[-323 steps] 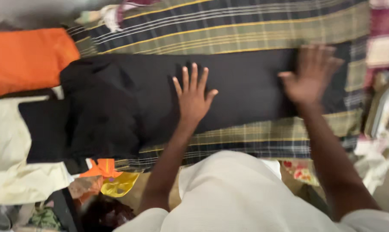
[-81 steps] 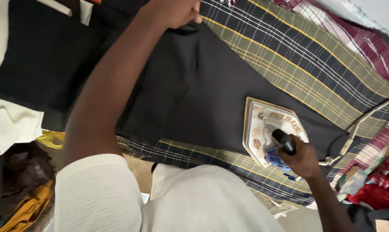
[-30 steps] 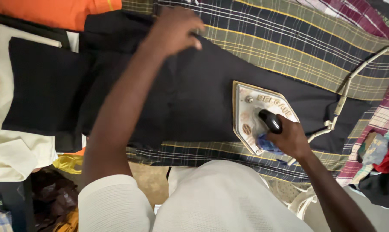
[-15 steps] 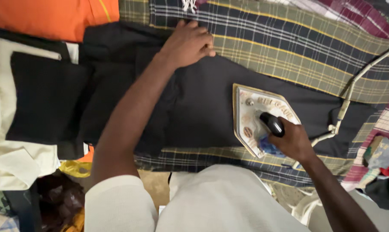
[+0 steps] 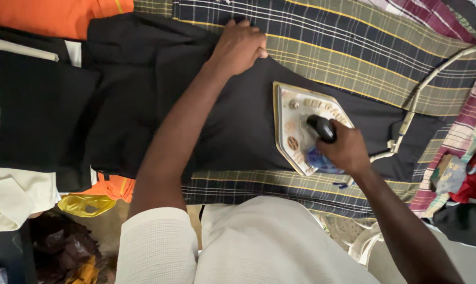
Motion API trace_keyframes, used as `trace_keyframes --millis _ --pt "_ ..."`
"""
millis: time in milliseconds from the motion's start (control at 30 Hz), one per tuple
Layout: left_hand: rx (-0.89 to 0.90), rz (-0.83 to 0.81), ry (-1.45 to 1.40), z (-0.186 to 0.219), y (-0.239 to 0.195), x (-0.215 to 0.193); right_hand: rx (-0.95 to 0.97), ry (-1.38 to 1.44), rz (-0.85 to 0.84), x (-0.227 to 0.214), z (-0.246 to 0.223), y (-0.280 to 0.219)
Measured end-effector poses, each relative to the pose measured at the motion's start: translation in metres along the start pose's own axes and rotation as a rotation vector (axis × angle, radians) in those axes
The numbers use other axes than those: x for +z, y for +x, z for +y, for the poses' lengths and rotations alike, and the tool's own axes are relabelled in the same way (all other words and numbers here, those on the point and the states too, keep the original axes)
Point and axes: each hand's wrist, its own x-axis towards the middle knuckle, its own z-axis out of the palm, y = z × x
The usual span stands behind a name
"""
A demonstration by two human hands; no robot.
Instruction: The person irons a pair of black trousers on a patterned surface using an iron, smoothing the fabric by hand and then pressing it with the tool.
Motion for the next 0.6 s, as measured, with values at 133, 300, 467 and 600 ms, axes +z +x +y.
trace_keyframes --millis 133,300,467,600 --pt "0.017 -0.036 -0.035 0.002 -0.006 -0.008 0.043 0.035 0.032 -0.011 -0.015 0.018" --pt "0.102 0.110 0.118 0.003 -0.025 -0.014 -0.029 0.018 -0.017 -0.025 -0.022 0.035" --pt "0.102 0.160 0.143 0.000 -0.035 -0.019 -0.126 -0.051 -0.013 -0.023 0.007 0.017" --pt "0.060 0.133 0.149 0.007 -0.030 -0.023 0.020 -0.066 -0.077 -0.020 0.044 -0.012"
